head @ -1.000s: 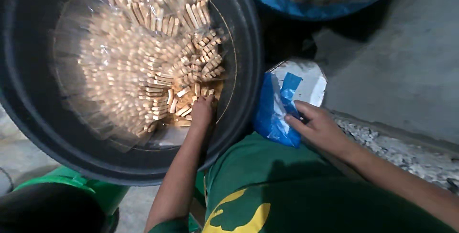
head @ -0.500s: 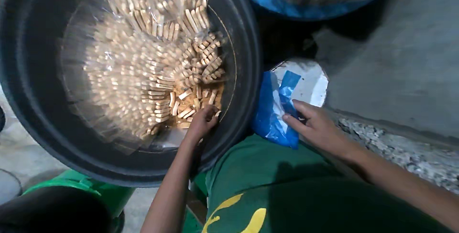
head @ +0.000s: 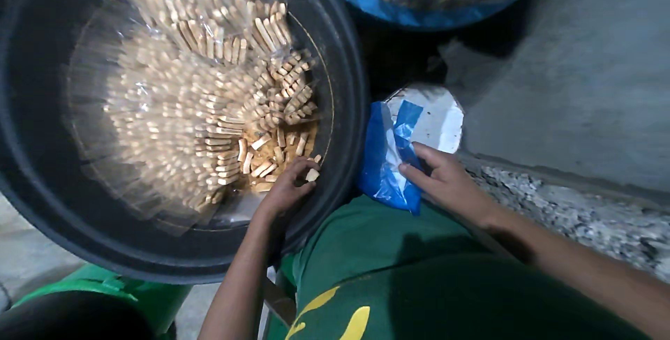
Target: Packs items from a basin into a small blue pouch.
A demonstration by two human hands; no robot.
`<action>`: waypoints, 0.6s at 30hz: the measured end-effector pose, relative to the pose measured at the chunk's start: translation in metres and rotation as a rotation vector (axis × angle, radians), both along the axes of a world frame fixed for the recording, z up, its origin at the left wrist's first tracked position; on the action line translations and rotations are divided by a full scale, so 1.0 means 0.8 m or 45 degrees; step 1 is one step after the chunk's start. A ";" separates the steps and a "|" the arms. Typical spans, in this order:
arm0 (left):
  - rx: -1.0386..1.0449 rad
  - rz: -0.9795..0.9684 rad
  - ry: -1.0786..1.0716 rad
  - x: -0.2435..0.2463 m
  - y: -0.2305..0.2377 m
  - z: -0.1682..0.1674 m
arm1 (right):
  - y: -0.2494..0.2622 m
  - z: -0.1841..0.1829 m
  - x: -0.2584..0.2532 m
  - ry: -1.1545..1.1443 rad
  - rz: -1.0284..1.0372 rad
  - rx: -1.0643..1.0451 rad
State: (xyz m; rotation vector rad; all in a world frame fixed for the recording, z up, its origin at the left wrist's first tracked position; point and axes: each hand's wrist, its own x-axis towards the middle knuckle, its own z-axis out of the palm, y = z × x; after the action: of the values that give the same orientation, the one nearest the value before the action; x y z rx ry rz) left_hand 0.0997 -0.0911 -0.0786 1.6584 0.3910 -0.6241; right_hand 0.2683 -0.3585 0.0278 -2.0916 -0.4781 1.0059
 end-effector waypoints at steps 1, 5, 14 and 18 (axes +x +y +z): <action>0.028 0.030 -0.024 0.001 -0.002 -0.006 | 0.001 0.000 0.000 -0.007 -0.003 0.001; -0.220 0.430 0.083 -0.006 0.005 -0.020 | 0.004 0.005 0.001 -0.036 -0.033 -0.015; -1.004 0.969 0.154 -0.034 0.028 -0.019 | -0.006 0.000 0.002 -0.030 -0.002 0.017; -1.064 0.986 0.189 -0.026 0.022 -0.004 | -0.006 -0.001 0.003 -0.032 0.036 0.013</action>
State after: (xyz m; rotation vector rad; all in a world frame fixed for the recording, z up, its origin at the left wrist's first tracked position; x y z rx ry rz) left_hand 0.0791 -0.0735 -0.0822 0.5811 0.7114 -0.2486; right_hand 0.2708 -0.3633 0.0272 -2.0954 -0.5256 0.9924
